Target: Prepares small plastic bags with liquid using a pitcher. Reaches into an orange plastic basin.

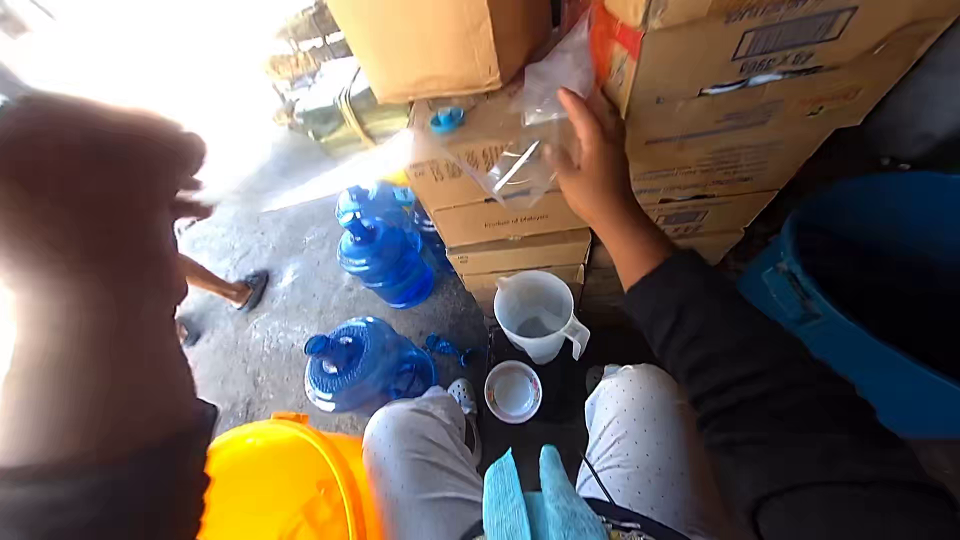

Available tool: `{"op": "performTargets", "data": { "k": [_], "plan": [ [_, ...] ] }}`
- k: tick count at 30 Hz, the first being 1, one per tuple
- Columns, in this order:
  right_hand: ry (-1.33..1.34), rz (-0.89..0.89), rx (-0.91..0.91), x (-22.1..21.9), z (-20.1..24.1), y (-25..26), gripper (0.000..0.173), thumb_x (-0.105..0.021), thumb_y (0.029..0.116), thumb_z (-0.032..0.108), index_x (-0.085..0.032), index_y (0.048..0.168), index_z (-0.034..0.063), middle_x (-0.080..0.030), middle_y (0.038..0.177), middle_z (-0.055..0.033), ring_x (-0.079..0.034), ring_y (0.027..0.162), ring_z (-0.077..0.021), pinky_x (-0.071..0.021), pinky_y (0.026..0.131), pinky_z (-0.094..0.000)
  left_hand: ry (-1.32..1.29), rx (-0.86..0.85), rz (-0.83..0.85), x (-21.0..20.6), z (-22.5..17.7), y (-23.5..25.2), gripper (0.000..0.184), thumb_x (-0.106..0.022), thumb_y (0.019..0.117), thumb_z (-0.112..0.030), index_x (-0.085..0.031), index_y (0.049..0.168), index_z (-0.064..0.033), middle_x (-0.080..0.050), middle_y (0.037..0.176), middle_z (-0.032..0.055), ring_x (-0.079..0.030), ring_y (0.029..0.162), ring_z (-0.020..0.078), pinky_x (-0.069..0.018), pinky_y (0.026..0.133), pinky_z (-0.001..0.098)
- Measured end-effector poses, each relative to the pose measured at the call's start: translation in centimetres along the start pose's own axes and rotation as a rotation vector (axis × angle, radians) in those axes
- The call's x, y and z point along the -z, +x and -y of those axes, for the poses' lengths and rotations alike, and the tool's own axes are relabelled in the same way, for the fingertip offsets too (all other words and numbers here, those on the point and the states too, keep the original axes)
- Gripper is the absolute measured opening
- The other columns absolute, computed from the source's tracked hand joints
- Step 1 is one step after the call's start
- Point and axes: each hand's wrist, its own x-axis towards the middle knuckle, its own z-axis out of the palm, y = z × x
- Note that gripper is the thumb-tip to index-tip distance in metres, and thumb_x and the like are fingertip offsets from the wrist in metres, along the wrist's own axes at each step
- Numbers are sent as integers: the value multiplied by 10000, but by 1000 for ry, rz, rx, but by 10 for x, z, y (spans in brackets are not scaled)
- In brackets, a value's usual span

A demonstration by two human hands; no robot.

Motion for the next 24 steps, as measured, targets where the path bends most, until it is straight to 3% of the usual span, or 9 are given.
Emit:
{"op": "performTargets", "data": {
  "k": [2, 6, 9, 13, 16, 18, 20, 23, 24],
  "plan": [
    [145, -69, -93, -17, 11, -56, 563, -608, 977, 109, -461, 1509, -3, -584, 1340, -266, -611, 1183, -330, -530, 979, -415, 34, 21, -219, 14, 37, -67, 186, -654, 984, -194, -616, 1083, -42, -643, 997, -34, -623, 915, 40, -544, 841, 272],
    [317, 43, -287, -59, 45, -166, 609, -597, 887, -9, -440, 1473, -59, -590, 1262, -267, -607, 1071, -308, -533, 866, -409, 166, 108, -431, -15, 61, -211, 332, -559, 1032, -125, -558, 1212, 153, -663, 1120, 165, -650, 1015, 119, -539, 934, 293],
    [504, 17, -205, -90, 73, -235, 352, -578, 956, 42, -528, 1280, -84, -599, 1043, -173, -589, 852, -170, -516, 721, -293, 76, 364, -274, -66, 52, -289, 249, -629, 983, -102, -623, 1122, 104, -698, 1020, 146, -674, 906, 113, -563, 837, 282],
    [851, 154, 233, -89, 108, -272, 134, -565, 1019, 173, -627, 1008, 54, -641, 950, -67, -636, 920, -122, -558, 826, -295, 381, 451, 36, -82, 49, -315, 172, -651, 936, -66, -717, 1005, 77, -687, 1029, 271, -654, 1046, 414, -512, 950, 542],
    [1051, 578, 522, -90, 145, -269, 364, -536, 1072, 314, -681, 1195, 3, -710, 1162, -162, -652, 1182, -236, -506, 1063, -379, 505, 326, 287, -72, 61, -298, 199, -591, 957, -58, -756, 1043, 13, -698, 1061, 273, -642, 1071, 495, -505, 896, 641],
    [1024, 862, 479, -105, 149, -267, 498, -560, 1059, 358, -606, 1342, -49, -657, 1306, -217, -613, 1275, -273, -467, 1115, -395, 500, 216, 302, -73, 65, -282, 189, -597, 953, -60, -757, 1021, 13, -707, 1025, 251, -672, 1028, 460, -539, 841, 615],
    [734, 973, 217, -126, 133, -261, 522, -607, 1031, 322, -568, 1400, -45, -600, 1392, -245, -582, 1313, -327, -462, 1118, -454, 511, 169, 284, -71, 63, -262, 181, -607, 963, -83, -752, 996, 21, -713, 1008, 233, -685, 1013, 433, -553, 845, 582],
    [138, 1112, -301, -147, 100, -241, 742, -646, 999, 360, -348, 1589, 24, -226, 1655, -289, -291, 1490, -500, -296, 1149, -694, 514, 257, 280, -64, 59, -244, 198, -605, 995, -115, -745, 1025, 22, -709, 1040, 216, -678, 1050, 391, -542, 924, 529],
    [81, 1084, -394, -147, 95, -236, 702, -629, 1008, 343, -373, 1572, 14, -247, 1642, -296, -320, 1476, -498, -318, 1152, -672, 522, 271, 261, -61, 59, -244, 193, -608, 993, -110, -744, 1028, 22, -709, 1043, 213, -678, 1054, 385, -542, 932, 523]
  ]
}}
